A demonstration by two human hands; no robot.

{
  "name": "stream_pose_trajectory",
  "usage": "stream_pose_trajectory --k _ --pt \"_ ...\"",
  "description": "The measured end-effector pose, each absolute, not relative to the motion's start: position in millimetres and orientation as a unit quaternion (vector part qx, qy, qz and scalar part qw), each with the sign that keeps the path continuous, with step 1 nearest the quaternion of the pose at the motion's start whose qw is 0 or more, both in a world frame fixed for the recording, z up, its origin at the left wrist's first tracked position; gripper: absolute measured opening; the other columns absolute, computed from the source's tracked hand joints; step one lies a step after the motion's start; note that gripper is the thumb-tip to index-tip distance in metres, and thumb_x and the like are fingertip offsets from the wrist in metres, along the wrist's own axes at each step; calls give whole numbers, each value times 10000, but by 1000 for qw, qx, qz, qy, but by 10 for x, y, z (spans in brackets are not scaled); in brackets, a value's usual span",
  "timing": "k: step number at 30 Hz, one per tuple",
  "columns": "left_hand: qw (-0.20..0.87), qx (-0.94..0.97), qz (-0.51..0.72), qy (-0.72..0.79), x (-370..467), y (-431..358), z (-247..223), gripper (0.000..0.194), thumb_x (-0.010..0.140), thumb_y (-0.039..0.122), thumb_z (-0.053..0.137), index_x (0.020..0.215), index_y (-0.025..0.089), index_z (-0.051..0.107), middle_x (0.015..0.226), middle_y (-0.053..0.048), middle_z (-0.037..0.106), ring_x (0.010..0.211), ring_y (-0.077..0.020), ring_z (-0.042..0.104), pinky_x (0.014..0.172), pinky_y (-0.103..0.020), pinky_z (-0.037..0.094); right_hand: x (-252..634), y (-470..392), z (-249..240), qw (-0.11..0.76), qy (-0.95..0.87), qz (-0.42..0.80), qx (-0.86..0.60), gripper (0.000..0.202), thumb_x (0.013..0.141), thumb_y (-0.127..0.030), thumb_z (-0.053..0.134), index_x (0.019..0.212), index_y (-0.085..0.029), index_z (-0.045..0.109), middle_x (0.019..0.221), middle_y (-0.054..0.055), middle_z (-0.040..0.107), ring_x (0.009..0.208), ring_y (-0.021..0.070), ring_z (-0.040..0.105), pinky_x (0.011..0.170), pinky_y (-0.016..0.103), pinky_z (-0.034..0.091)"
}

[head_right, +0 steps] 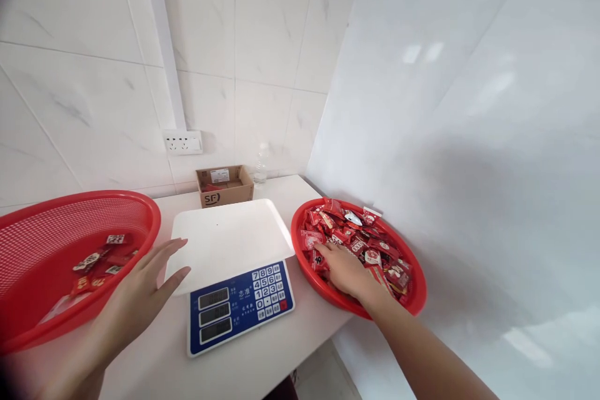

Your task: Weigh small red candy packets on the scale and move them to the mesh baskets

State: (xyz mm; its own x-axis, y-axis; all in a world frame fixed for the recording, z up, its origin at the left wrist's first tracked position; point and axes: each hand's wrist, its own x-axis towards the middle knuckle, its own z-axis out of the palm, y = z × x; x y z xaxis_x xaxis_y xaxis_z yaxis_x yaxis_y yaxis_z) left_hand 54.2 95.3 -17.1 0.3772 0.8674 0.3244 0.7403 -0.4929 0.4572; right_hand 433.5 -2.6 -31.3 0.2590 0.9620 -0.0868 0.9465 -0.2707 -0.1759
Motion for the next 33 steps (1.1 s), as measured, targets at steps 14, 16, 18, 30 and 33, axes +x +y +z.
stream_pose_trajectory --k 14,16,18,30,33 --pt "125 823 303 464 477 944 -181 428 899 452 434 1245 222 535 1288 -89 582 1196 -286 539 929 -440 496 4243 309 199 268 -564 73 -778 389 714 -232 573 1102 -228 597 1095 34 679 933 211 652 839 325 484" --pt "123 831 309 446 478 932 -187 392 905 405 457 1240 216 534 1286 -90 581 1200 -272 534 969 -440 467 3956 480 215 287 -617 118 -724 343 711 -244 586 1053 -226 606 1070 25 683 949 208 645 857 328 485" --pt "125 837 310 433 479 913 -186 365 912 353 472 1249 221 522 1309 -88 563 1224 -257 512 994 -433 448 3607 658 209 271 -647 186 -688 314 722 -250 576 1035 -232 604 938 3 702 818 194 664 771 332 524" --pt "153 895 147 392 522 887 -210 417 933 403 479 1326 267 463 1431 -60 454 1410 -338 195 1105 -568 245 2794 1166 5 283 -648 364 -606 622 811 -350 585 1384 -233 376 1283 121 576 1077 214 609 929 376 497" --pt "140 904 127 384 554 866 -206 357 944 414 452 1259 261 520 1347 -59 531 1395 -345 233 1096 -590 236 2792 1148 -18 299 -612 428 -594 620 845 -374 544 1405 -229 322 1324 135 542 1070 186 615 926 331 489"
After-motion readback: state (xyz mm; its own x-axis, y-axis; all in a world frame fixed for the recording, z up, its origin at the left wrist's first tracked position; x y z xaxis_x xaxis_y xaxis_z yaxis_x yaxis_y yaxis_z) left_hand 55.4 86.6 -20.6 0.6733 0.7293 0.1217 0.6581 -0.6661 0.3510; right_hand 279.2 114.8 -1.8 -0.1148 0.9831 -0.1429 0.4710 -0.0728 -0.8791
